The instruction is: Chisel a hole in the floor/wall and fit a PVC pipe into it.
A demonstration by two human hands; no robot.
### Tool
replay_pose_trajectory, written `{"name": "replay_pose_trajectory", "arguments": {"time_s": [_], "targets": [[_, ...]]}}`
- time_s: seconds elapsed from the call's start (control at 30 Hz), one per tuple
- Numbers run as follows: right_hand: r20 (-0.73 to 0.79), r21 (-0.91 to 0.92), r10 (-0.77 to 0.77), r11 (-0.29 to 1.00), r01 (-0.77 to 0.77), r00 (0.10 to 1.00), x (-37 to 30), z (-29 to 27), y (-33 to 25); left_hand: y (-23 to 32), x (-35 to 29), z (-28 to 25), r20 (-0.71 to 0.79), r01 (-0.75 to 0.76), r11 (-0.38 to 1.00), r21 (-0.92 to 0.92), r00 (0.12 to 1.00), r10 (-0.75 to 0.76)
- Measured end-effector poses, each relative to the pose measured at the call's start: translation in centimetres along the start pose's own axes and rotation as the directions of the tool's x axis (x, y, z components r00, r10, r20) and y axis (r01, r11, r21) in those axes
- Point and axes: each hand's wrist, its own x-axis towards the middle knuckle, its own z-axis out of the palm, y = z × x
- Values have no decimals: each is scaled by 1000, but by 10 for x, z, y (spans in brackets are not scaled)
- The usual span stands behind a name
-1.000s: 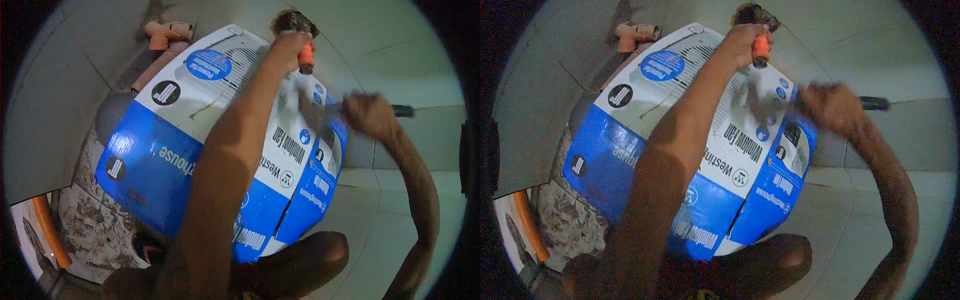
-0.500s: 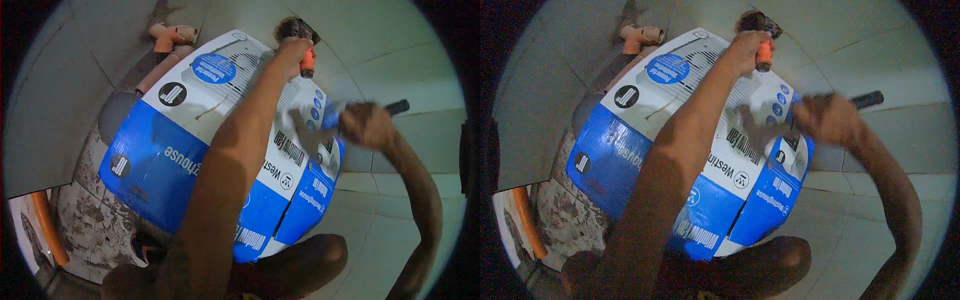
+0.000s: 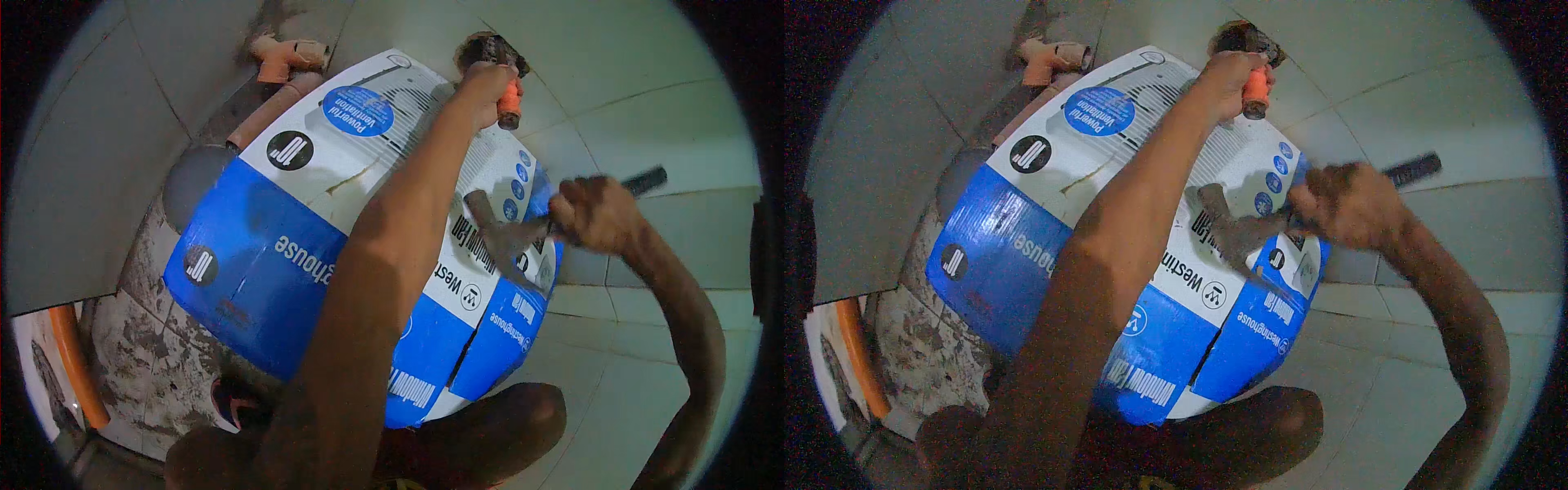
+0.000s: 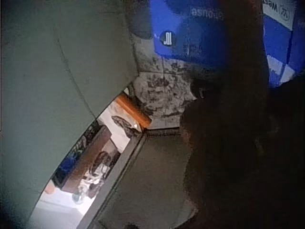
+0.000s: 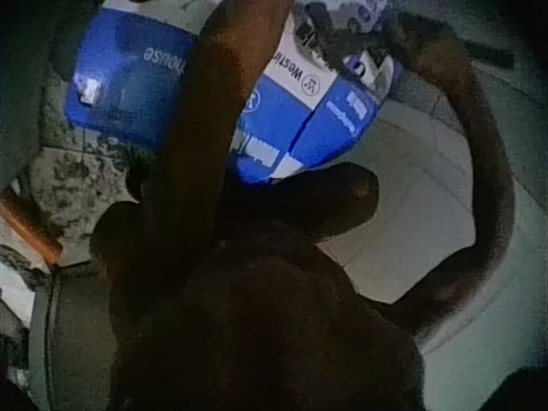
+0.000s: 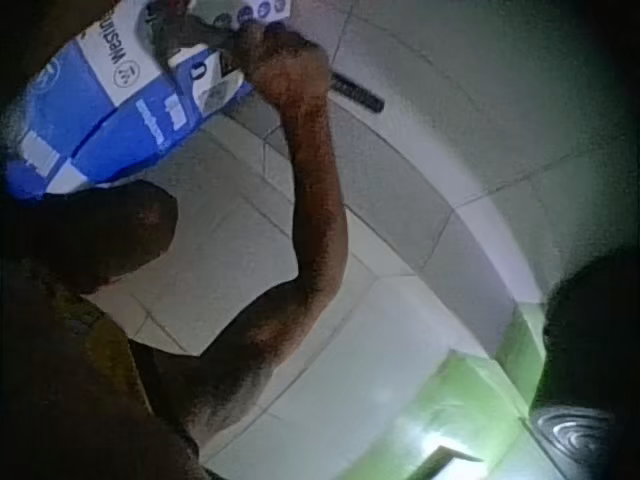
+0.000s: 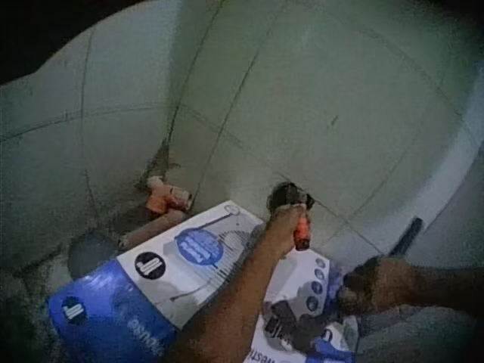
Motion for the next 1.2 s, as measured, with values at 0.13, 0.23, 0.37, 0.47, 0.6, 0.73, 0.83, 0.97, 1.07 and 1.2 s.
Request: {"name": "replay_pose_trajectory", "arguments": {"time_s": [0.13,0.23,0.37,0.47,0.6,0.73,0.83,0.97,1.07,1.2], "targets": [[97,-202,212,961,-189,973,-13,20,26,-5,0,3,64,-36,999,-13,997,37],[38,-1,-2,1000,2,999,-19,0,-17,-12,-6,8,20,-23,1000,-18,1000,24],[17,-149,233,962,-228,972,0,11,28,-9,-5,7,-10,12,1000,-25,1000,-12],[96,-12,177,984,-177,980,-6,4,-19,-12,-11,6,10,31,999,-31,999,-31],[209,-2,13,1000,-13,978,-16,20,-4,2,-6,0,17,42,999,-9,999,-42],[160,24,243,968,-250,957,-4,11,-21,-11,-13,-13,1,64,995,-79,998,-64],[155,116,64,990,-82,986,-12,-9,-30,-13,-14,0,9,88,993,-78,996,-88],[61,-124,223,969,-215,973,-14,22,20,-4,1,-6,59,56,998,-1,997,-55],[65,-16,126,992,-126,990,-20,-3,-26,-11,-3,-3,54,63,998,22,996,-64],[40,234,-185,957,171,982,-26,-2,-21,-12,-17,9,14,117,987,-108,993,-116]]}}
